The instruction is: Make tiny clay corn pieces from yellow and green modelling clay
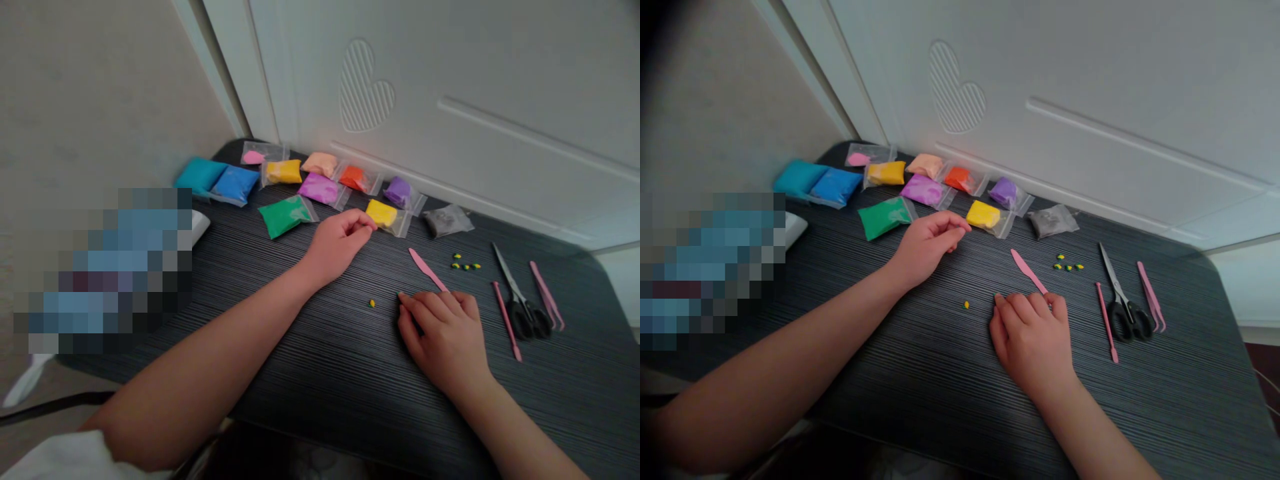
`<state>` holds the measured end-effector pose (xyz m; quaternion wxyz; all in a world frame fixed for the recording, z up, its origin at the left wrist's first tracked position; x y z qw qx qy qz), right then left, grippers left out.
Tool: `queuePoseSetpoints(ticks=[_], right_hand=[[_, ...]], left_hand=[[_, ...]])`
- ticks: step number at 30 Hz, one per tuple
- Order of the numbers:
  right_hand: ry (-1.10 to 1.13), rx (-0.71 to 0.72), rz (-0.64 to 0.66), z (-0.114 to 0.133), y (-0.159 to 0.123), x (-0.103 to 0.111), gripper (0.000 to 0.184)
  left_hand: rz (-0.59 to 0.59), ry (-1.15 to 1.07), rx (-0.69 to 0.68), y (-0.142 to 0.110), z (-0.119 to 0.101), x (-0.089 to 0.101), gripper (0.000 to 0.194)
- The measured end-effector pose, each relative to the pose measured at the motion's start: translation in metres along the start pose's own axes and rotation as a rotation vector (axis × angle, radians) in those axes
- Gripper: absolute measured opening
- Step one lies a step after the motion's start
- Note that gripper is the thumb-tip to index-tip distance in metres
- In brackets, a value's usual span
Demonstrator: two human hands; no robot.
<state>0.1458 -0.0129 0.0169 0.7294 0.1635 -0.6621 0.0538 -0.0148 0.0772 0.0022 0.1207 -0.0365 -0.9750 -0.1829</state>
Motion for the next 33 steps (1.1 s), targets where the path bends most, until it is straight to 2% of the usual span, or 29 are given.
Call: queuePoseSetpoints(ticks=[7,12,33], right_hand=[[0.181,-0.032,0.013,-0.010,0.001,-0.003,0.020],[0.293,-0.069,-0.041,-0.019,0.001,-0.002,0.020],[0.223,-0.096,-0.037,-0.018,0.008,-0.003,0.014]], left_hand=[[-0.003,-0.007,0.004,-0.001,0.000,0.000,0.015],[0.007,0.006,0.013,0.000,0.000,0.000,0.015],[0.001,-0.002,0.012,0.000,0.001,0.000,0.015]])
Point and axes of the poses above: each hand's wrist, its own y-axis towards the middle knuckle, its own x-axis out of the back of the hand, z = x × y, the point moved 6 cm from there along y, towards the middle knuckle, and after that the axes turned 13 degrees about -x, right-handed, at the moved point
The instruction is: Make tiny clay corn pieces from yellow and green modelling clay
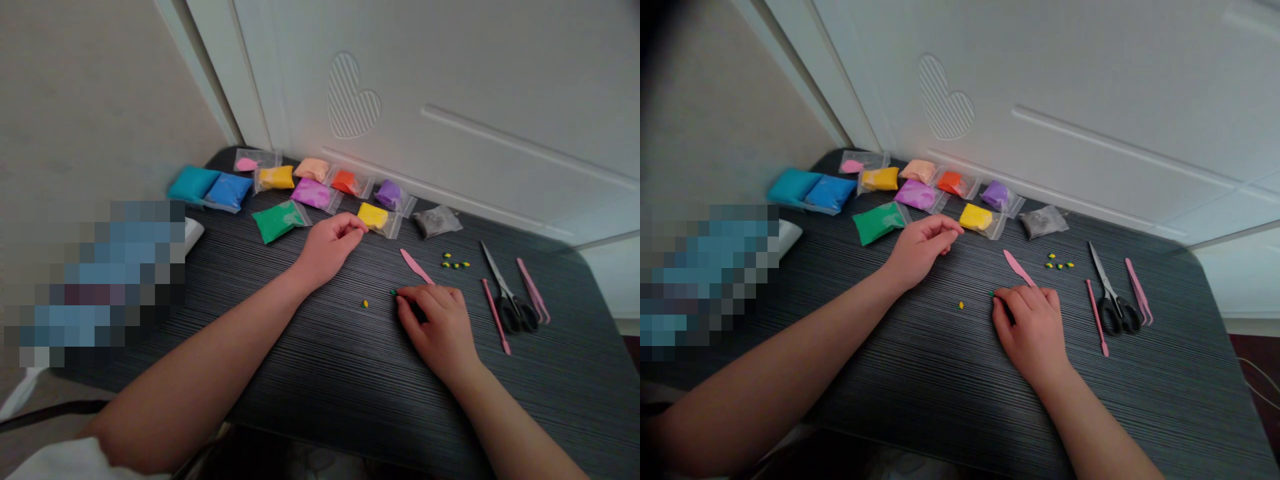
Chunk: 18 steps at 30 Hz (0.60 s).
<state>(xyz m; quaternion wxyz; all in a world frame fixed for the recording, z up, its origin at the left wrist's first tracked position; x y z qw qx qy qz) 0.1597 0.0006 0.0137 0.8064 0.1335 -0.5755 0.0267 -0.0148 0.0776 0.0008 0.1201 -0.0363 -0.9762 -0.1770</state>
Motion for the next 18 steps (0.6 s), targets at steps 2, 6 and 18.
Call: queuePoseSetpoints(ticks=[2,6,18], right_hand=[[-0.031,0.014,0.008,0.0028,-0.0013,0.0002,0.015],[-0.050,0.030,0.019,0.0062,-0.0032,0.0001,0.017],[-0.126,0.038,0.040,0.0065,-0.0051,-0.0039,0.022]], left_hand=[[0.000,0.003,-0.003,-0.0002,0.0000,0.0001,0.015],[-0.003,0.009,-0.010,-0.0005,0.0001,0.0003,0.014],[-0.008,-0.006,-0.014,0.0005,-0.0012,-0.0002,0.013]])
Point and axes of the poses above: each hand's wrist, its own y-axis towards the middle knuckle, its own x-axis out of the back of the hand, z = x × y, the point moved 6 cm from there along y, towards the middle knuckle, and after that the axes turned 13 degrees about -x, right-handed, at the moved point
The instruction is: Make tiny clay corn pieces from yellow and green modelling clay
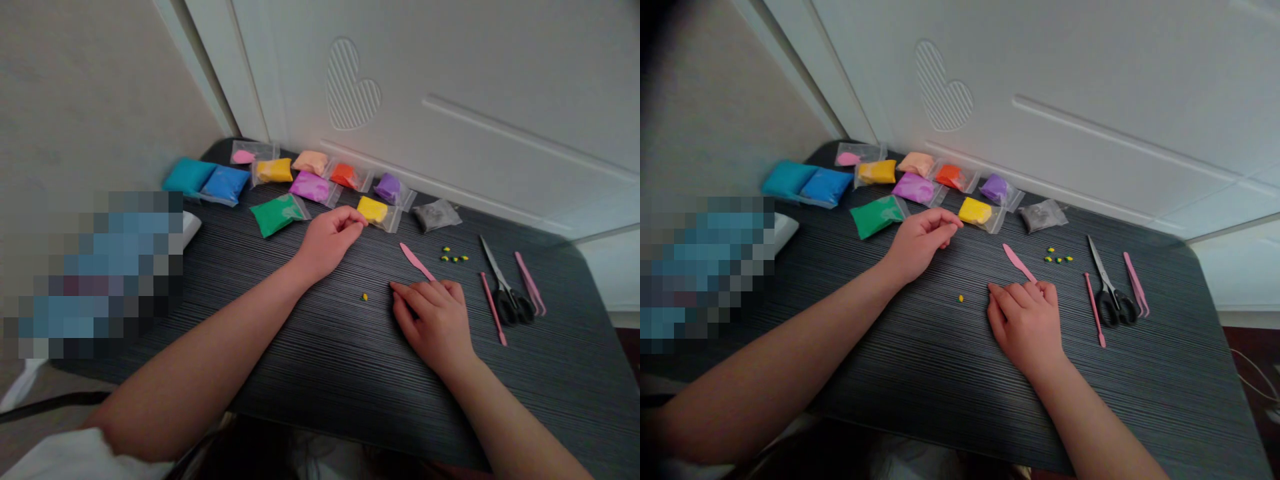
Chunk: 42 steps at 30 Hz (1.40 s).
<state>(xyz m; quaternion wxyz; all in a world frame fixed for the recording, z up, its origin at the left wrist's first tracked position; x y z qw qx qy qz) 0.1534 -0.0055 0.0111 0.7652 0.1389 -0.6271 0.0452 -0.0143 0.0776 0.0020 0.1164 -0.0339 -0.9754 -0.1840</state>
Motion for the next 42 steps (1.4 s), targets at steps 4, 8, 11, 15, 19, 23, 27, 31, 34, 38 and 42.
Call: queuePoseSetpoints(ticks=[4,8,11,15,19,23,27,31,34,38,42], right_hand=[[-0.043,0.012,-0.002,0.002,-0.001,-0.001,0.022],[-0.064,0.025,-0.012,0.004,-0.002,-0.001,0.022],[-0.014,0.002,0.003,0.002,0.000,-0.002,0.021],[0.166,-0.055,0.019,-0.007,0.004,-0.001,0.018],[0.236,-0.079,0.007,-0.012,0.005,0.001,0.018],[0.173,-0.064,-0.010,-0.009,0.003,0.003,0.016],[0.097,-0.039,-0.021,-0.005,0.001,0.005,0.017],[0.018,-0.035,-0.018,-0.003,0.000,0.004,0.017],[-0.021,-0.027,-0.013,-0.002,-0.001,0.002,0.018],[0.011,-0.026,-0.018,-0.003,-0.001,0.004,0.018],[0.042,-0.022,-0.057,-0.003,-0.002,0.007,0.020]], left_hand=[[-0.005,-0.012,-0.008,0.000,0.000,-0.001,0.014],[-0.011,-0.008,-0.024,0.000,0.000,0.000,0.014],[-0.007,-0.003,-0.024,0.000,-0.001,0.000,0.014],[0.004,0.005,-0.020,0.000,-0.001,0.000,0.014],[0.004,0.007,-0.019,0.000,-0.001,0.000,0.014],[-0.007,0.003,-0.013,0.000,0.000,0.000,0.013],[-0.009,0.001,-0.016,0.000,0.000,0.000,0.013],[-0.010,0.005,-0.006,0.000,0.000,0.000,0.013],[-0.009,0.013,-0.006,0.001,-0.001,0.000,0.013],[-0.011,0.015,-0.004,0.000,-0.001,0.001,0.013],[-0.003,0.016,-0.007,0.000,-0.001,0.000,0.013]])
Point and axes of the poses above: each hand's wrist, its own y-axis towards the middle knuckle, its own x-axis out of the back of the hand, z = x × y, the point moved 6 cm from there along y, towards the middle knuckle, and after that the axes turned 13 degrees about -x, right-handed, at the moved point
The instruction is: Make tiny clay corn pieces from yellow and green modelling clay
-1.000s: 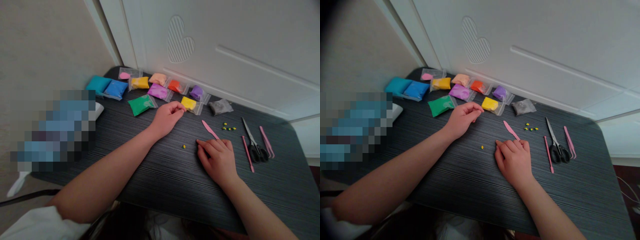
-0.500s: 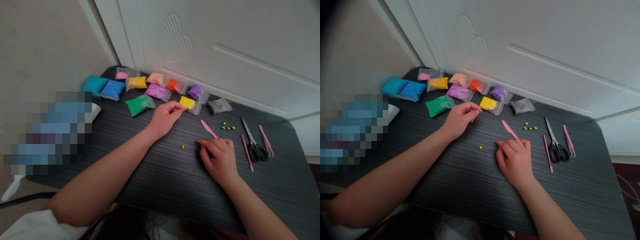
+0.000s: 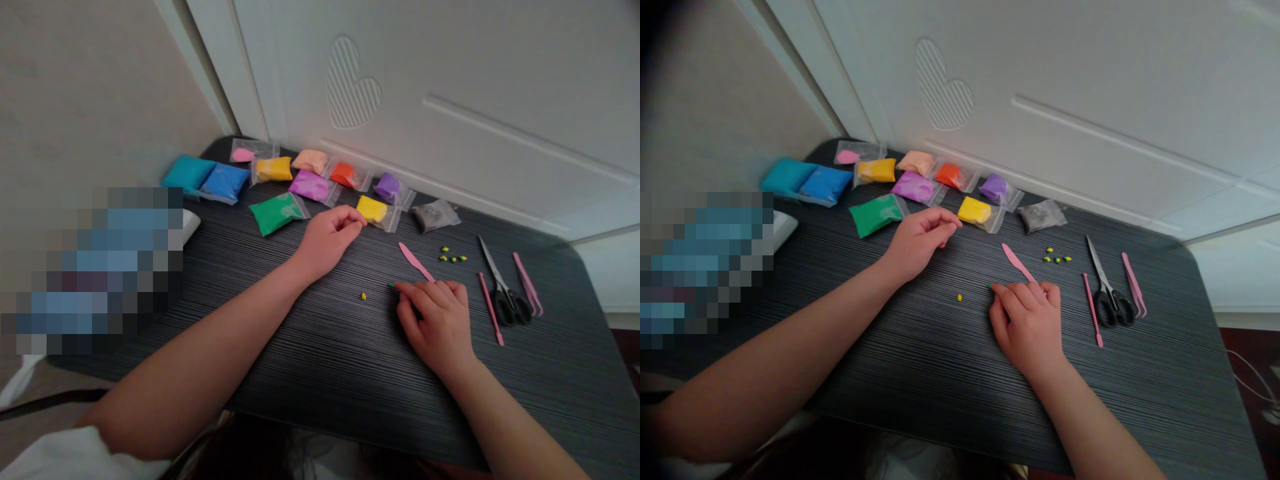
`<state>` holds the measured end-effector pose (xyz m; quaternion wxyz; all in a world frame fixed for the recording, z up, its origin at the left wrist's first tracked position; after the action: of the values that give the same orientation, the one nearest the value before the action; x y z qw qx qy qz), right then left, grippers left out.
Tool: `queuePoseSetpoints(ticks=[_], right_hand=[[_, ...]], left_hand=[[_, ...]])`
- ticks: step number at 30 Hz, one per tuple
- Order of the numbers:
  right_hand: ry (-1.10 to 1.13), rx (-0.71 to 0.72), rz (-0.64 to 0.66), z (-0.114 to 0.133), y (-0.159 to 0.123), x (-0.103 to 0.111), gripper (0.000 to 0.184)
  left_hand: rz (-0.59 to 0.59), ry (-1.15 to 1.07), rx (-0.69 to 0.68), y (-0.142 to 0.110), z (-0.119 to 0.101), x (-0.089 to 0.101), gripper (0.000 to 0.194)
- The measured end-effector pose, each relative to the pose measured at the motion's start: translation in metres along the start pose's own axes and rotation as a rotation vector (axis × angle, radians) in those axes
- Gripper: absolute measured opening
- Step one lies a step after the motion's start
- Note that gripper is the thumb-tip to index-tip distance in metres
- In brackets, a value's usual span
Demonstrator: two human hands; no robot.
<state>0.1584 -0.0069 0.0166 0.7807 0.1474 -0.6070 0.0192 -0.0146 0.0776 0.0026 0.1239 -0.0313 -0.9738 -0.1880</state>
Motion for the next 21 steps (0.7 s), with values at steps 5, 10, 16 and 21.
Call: queuePoseSetpoints(ticks=[5,10,16,21], right_hand=[[-0.020,0.008,-0.001,0.0012,-0.0003,-0.0015,0.021],[-0.044,-0.004,0.035,0.0018,0.0008,-0.0044,0.020],[0.011,-0.034,0.047,-0.0009,0.0023,-0.0044,0.017],[0.041,-0.059,-0.029,-0.0022,0.0064,-0.0022,0.017]], left_hand=[[0.000,0.005,-0.001,-0.0002,-0.0005,0.0003,0.013],[0.010,-0.005,0.012,-0.0004,-0.0003,-0.0008,0.014],[0.010,0.003,0.012,0.0001,-0.0006,0.0000,0.014],[0.035,-0.008,0.012,-0.0020,-0.0017,0.0000,0.016]])
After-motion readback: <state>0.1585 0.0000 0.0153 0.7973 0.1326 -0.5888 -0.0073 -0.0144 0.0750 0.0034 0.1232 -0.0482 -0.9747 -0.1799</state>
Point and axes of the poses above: each hand's wrist, its own y-axis towards the middle knuckle, its own x-axis out of the back of the hand, z = x × y, the point moved 6 cm from there along y, towards the middle knuckle, and after that the axes turned 13 degrees about -x, right-handed, at the moved point
